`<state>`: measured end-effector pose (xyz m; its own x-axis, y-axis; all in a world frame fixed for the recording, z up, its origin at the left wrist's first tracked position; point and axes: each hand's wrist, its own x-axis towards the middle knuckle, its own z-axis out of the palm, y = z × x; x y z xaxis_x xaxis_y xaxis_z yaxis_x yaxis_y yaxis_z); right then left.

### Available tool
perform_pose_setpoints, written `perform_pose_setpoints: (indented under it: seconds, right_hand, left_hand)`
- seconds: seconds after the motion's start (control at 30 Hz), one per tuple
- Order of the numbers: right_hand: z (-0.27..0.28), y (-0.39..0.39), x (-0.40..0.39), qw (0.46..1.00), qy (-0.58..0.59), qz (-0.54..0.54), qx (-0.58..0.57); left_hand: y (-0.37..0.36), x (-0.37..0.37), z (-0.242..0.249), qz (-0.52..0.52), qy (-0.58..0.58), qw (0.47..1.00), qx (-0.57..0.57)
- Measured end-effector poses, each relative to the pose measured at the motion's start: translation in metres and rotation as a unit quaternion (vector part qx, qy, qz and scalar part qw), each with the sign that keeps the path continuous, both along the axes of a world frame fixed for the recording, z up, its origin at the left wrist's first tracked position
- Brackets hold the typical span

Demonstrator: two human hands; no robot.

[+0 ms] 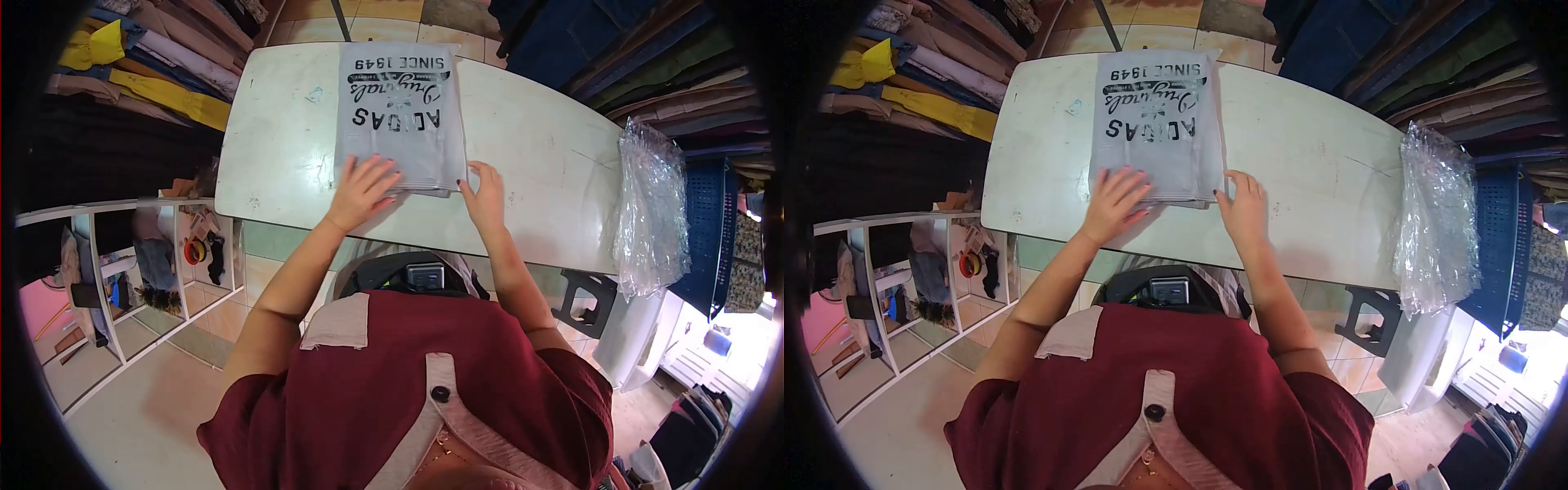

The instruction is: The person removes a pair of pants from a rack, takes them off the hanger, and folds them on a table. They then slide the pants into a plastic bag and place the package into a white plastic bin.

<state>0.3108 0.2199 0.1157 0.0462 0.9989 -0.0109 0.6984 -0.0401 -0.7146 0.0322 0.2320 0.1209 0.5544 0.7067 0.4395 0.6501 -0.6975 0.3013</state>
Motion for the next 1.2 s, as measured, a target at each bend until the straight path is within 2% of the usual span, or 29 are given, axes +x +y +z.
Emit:
perform_pose_setpoints:
  seconds: [0.03, 0.07, 0.1, 0.13, 0.2, 0.23, 0.3, 0.4, 0.47, 0.53, 0.57, 0.63, 0.67, 0.73, 0.83, 0.97, 1.03, 1.07, 1.1, 1.13, 1.17, 1.2]
  right_hand:
    - [0.018, 0.000, -0.009, 0.979, -0.089, 0.030, 0.181]
    - [0.031, 0.001, -0.018, 0.979, -0.087, 0.029, 0.180]
    - [0.043, 0.000, -0.027, 0.972, -0.116, 0.097, 0.181]
    - [0.048, -0.001, -0.035, 0.958, -0.145, 0.165, 0.183]
    - [0.030, 0.004, -0.045, 0.944, -0.172, 0.206, 0.191]
    - [0.016, 0.008, -0.048, 0.928, -0.199, 0.245, 0.198]
    - [-0.014, 0.013, -0.045, 0.926, -0.192, 0.236, 0.225]
    - [-0.024, 0.014, -0.045, 0.921, -0.181, 0.217, 0.268]
    - [-0.016, 0.014, -0.047, 0.919, -0.178, 0.206, 0.286]
    - [-0.006, 0.012, -0.048, 0.954, -0.119, 0.177, 0.210]
    - [-0.004, 0.013, -0.050, 0.954, -0.119, 0.178, 0.210]
    - [-0.003, 0.012, -0.051, 0.956, -0.128, 0.159, 0.212]
    - [-0.005, 0.012, -0.053, 0.956, -0.129, 0.159, 0.210]
    - [-0.008, 0.016, -0.055, 0.957, -0.128, 0.153, 0.211]
    - [-0.013, 0.017, -0.054, 0.956, -0.120, 0.143, 0.226]
    - [-0.009, 0.015, -0.050, 0.963, -0.103, 0.152, 0.199]
    - [-0.004, 0.011, -0.045, 0.956, -0.092, 0.173, 0.220]
    - [0.002, 0.010, -0.041, 0.956, -0.092, 0.171, 0.219]
    - [0.009, 0.008, -0.034, 0.954, -0.079, 0.171, 0.231]
    - [0.012, 0.006, -0.027, 0.953, -0.066, 0.170, 0.243]
    - [0.007, 0.003, -0.018, 0.954, -0.067, 0.166, 0.240]
    - [-0.004, -0.002, -0.008, 0.972, -0.052, 0.093, 0.207]
  left_hand:
    - [0.000, -0.010, 0.006, 0.000, 0.003, 1.000, 0.000]
    - [-0.003, -0.020, 0.010, 0.053, 0.013, 0.998, 0.022]
    - [-0.006, -0.028, 0.011, 0.106, 0.023, 0.993, 0.043]
    - [-0.007, -0.036, 0.005, 0.108, 0.024, 0.993, 0.040]
    - [0.000, -0.046, -0.014, 0.052, -0.020, 0.998, -0.035]
    - [0.000, -0.046, -0.022, 0.065, -0.041, 0.997, -0.019]
    - [-0.003, -0.045, -0.045, 0.084, -0.072, 0.994, -0.016]
    - [-0.004, -0.044, -0.053, 0.111, -0.110, 0.988, -0.005]
    - [-0.006, -0.040, -0.043, 0.118, -0.118, 0.986, 0.003]
    - [-0.011, -0.039, -0.026, 0.151, -0.111, 0.981, -0.055]
    - [-0.009, -0.035, -0.017, 0.152, -0.111, 0.981, -0.055]
    - [-0.007, -0.027, -0.005, 0.237, -0.178, 0.955, -0.030]
    - [-0.007, -0.028, -0.007, 0.237, -0.178, 0.954, -0.032]
    - [-0.005, -0.030, -0.013, 0.198, -0.288, 0.915, -0.200]
    - [-0.006, -0.034, -0.035, 0.203, -0.304, 0.900, -0.237]
    - [-0.006, -0.039, -0.041, 0.194, -0.305, 0.910, -0.203]
    - [-0.005, -0.042, -0.031, 0.238, -0.256, 0.882, -0.318]
    - [-0.005, -0.044, -0.023, 0.236, -0.256, 0.881, -0.319]
    - [-0.005, -0.046, -0.015, 0.214, -0.159, 0.941, -0.207]
    - [-0.005, -0.047, -0.007, 0.185, -0.059, 0.977, -0.089]
    - [-0.006, -0.045, 0.003, 0.180, -0.058, 0.978, -0.092]
    - [-0.007, -0.041, 0.013, 0.162, -0.040, 0.983, -0.077]
